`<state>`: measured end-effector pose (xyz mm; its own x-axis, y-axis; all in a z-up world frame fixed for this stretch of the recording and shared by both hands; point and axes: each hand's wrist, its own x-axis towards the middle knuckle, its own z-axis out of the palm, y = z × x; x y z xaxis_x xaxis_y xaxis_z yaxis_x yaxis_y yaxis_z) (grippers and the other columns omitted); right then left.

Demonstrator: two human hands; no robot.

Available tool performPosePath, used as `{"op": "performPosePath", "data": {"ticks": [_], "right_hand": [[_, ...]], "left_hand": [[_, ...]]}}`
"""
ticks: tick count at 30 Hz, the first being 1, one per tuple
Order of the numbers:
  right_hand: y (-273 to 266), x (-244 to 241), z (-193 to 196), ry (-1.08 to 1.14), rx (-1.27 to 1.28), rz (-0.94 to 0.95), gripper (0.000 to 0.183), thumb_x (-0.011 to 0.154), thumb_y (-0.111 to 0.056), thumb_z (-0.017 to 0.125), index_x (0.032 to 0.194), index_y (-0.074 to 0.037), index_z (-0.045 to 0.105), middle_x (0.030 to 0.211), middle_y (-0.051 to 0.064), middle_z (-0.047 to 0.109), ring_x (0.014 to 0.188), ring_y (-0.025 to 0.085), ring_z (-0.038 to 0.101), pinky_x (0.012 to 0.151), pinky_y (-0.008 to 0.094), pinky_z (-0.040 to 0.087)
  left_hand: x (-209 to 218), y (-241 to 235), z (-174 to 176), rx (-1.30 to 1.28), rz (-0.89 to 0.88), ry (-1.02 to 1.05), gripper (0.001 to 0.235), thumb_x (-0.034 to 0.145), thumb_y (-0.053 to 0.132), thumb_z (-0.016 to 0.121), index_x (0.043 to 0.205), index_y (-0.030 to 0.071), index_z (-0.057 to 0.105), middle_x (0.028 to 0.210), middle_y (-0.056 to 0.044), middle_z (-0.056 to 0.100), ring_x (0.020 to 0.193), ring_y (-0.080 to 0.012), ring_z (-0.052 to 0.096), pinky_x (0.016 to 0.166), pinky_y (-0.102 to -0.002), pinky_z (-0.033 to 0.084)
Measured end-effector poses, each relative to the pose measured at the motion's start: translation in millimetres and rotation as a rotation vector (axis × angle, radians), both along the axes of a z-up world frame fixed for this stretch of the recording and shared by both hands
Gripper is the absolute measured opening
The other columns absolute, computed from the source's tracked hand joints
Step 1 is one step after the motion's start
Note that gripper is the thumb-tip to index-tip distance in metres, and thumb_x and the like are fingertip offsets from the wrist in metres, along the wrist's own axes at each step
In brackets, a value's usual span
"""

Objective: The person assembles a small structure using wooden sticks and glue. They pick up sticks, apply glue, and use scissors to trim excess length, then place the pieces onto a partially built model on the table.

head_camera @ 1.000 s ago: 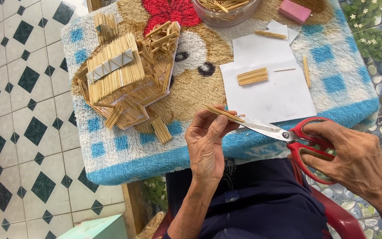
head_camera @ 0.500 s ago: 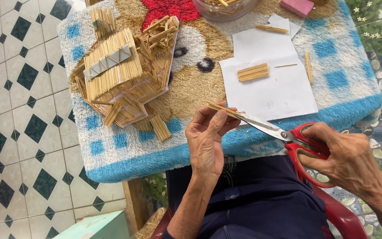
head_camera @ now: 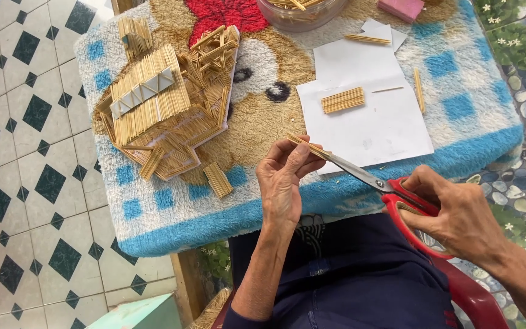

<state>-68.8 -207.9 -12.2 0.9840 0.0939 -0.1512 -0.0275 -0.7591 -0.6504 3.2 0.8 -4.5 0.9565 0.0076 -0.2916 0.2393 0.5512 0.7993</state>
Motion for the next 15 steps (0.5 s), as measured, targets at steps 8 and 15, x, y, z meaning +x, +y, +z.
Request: {"op": "performPosePath", "data": {"ticks": [8,15], "right_hand": [[8,1,22,0.058,0.114,-0.058,0.024,0.060,-0.024,0.070,0.071,-0.012,0.052,0.056,0.001,0.060,0.053,0.009,0.053,0.055,0.021,0.043],[11,1,17,0.194,-0.119,-0.152,0.027,0.061,-0.020,0.068,0.084,-0.013,0.055,0.085,-0.002,0.068,0.082,0.008,0.063,0.074,0.022,0.048]], "left_hand": [[-1,-1,1,-0.009,-0.012,-0.054,0.009,0.073,0.009,0.061,0.078,0.002,0.057,0.081,-0.011,0.060,0.068,-0.0246,0.062,0.062,-0.033,0.055],[-2,1,-10,-0.096,0.048,-0.001,0.013,0.070,0.009,0.065,0.074,0.000,0.056,0.082,-0.016,0.060,0.064,-0.0252,0.061,0.059,-0.032,0.055]]}}
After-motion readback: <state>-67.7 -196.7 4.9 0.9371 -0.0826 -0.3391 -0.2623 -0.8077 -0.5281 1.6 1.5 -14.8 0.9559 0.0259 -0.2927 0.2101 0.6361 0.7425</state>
